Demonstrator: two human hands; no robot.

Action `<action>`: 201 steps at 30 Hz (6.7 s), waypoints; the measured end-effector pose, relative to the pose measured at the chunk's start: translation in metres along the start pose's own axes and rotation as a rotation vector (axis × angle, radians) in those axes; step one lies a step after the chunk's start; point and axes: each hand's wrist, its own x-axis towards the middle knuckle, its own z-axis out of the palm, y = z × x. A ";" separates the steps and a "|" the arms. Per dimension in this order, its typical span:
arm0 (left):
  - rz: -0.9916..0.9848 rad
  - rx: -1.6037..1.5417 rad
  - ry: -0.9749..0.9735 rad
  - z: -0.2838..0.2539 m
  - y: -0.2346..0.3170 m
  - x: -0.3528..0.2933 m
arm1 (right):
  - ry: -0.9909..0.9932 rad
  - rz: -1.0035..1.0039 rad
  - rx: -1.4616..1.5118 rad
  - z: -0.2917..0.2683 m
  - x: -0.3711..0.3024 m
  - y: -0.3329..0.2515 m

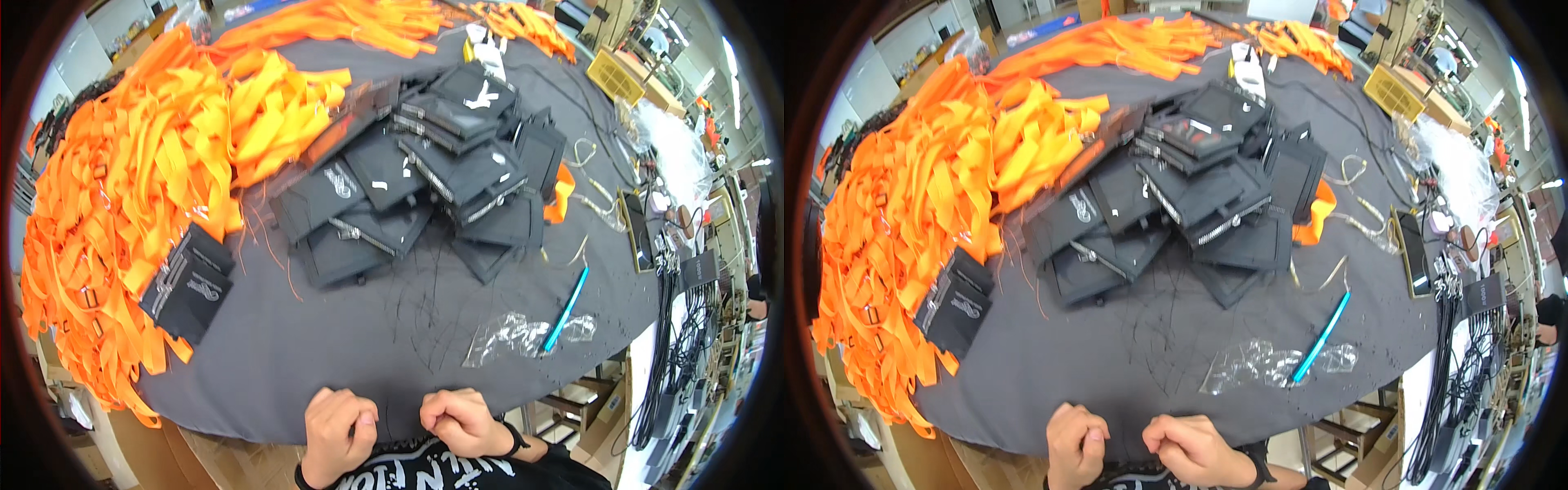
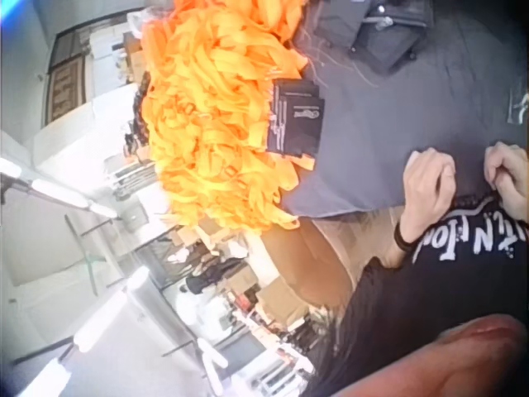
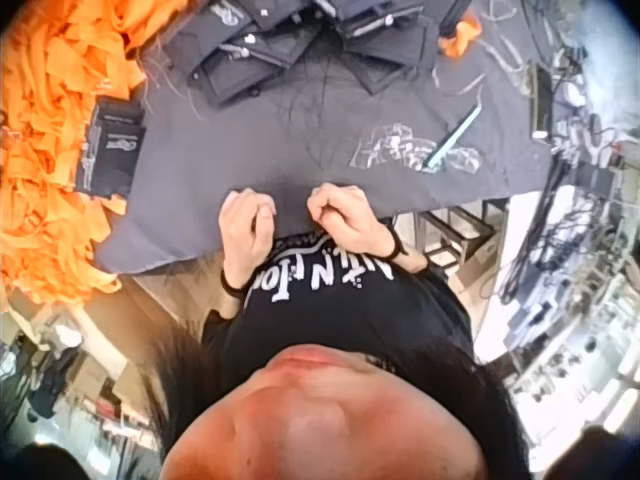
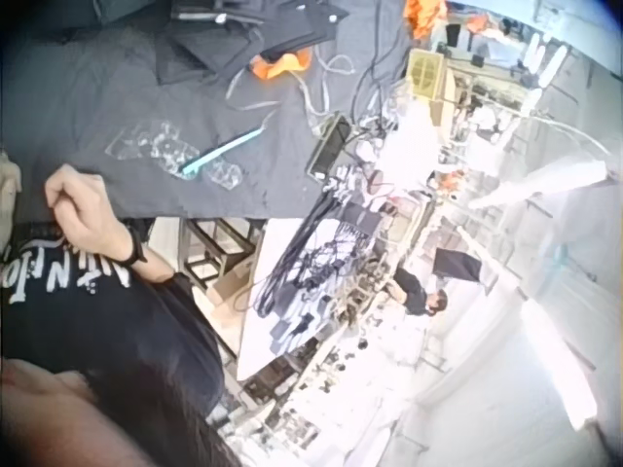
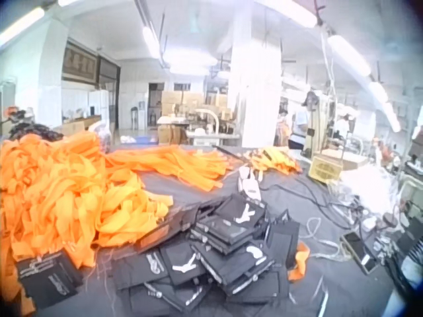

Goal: The recorder is assembling small leather cardholders or pouches by cleaning edges and checking the zippers.

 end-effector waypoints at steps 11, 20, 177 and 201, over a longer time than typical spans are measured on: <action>-0.039 0.042 0.011 -0.006 0.027 0.000 | -0.009 0.092 -0.031 0.003 -0.009 -0.008; -0.260 -0.047 -0.506 -0.055 0.060 0.012 | 0.552 0.113 -0.160 -0.108 -0.067 -0.094; 0.476 0.583 -0.652 0.060 0.046 0.075 | 0.844 -0.228 0.440 -0.081 -0.034 0.015; 0.136 0.024 -0.544 0.052 0.021 0.098 | 0.791 -0.011 -0.005 -0.052 -0.008 0.015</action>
